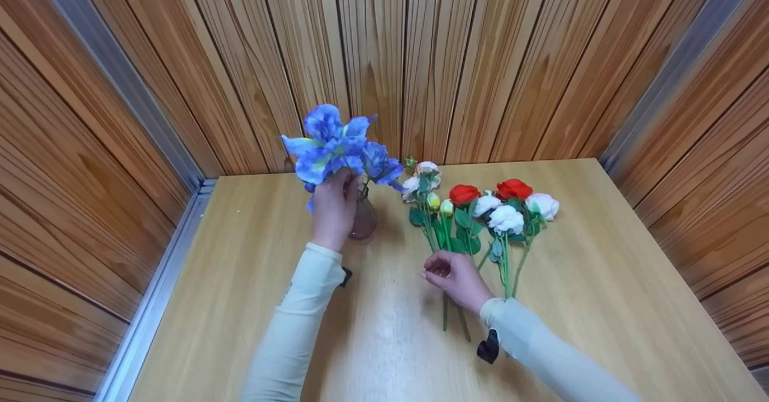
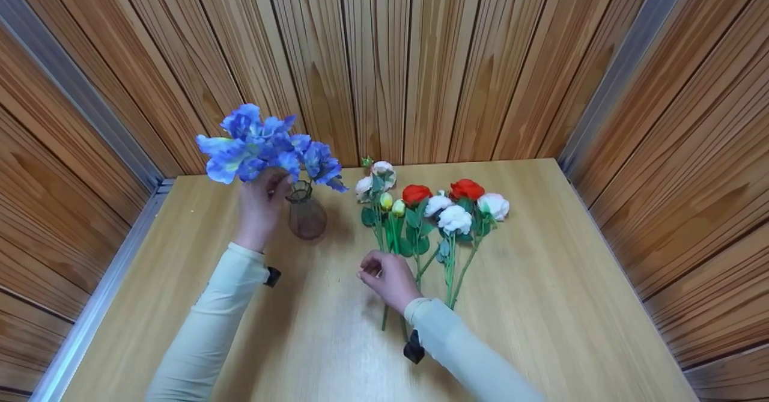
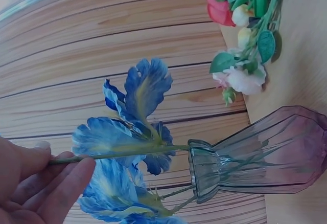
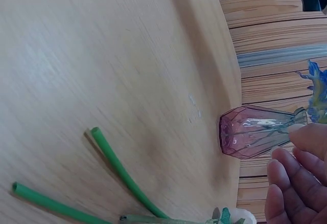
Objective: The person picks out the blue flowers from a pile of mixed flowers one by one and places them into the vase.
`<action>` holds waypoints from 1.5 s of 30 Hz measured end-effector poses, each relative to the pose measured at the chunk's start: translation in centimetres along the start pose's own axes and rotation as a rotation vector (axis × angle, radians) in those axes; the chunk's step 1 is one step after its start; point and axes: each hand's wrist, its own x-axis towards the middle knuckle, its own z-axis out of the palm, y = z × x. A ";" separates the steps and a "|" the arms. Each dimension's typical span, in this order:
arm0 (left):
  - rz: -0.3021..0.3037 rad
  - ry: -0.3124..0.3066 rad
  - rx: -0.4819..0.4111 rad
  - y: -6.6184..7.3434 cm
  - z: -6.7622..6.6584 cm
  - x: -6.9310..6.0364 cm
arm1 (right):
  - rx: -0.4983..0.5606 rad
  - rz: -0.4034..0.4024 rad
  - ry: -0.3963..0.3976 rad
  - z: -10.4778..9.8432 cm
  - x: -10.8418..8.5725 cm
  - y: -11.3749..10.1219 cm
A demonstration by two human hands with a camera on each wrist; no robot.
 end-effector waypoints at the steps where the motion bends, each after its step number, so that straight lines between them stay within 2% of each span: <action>1: -0.007 0.001 -0.007 -0.1 0.1 0.2 | 0.000 -0.001 -0.001 0.0 0.0 0.0; 6: -0.029 0.007 -0.021 -0.6 0.3 1.0 | 0.004 0.005 0.006 -0.2 -0.2 0.2; 12: -0.030 0.016 -0.017 -1.6 0.9 1.1 | 0.019 0.011 0.004 -0.4 -0.3 0.4; 17: -0.010 0.029 -0.012 -2.3 1.7 0.9 | 0.025 0.026 0.004 -0.4 -0.5 0.6; 25: -0.059 0.015 0.030 -3.7 2.8 0.5 | 0.000 0.032 0.013 -0.4 -0.6 0.7; 34: -0.051 0.026 0.027 -5.1 4.2 0.1 | 0.001 0.039 0.012 -0.5 -0.9 0.9; 45: -0.088 0.016 0.081 -5.5 5.1 -0.6 | 0.011 0.046 0.017 -0.5 -1.3 1.3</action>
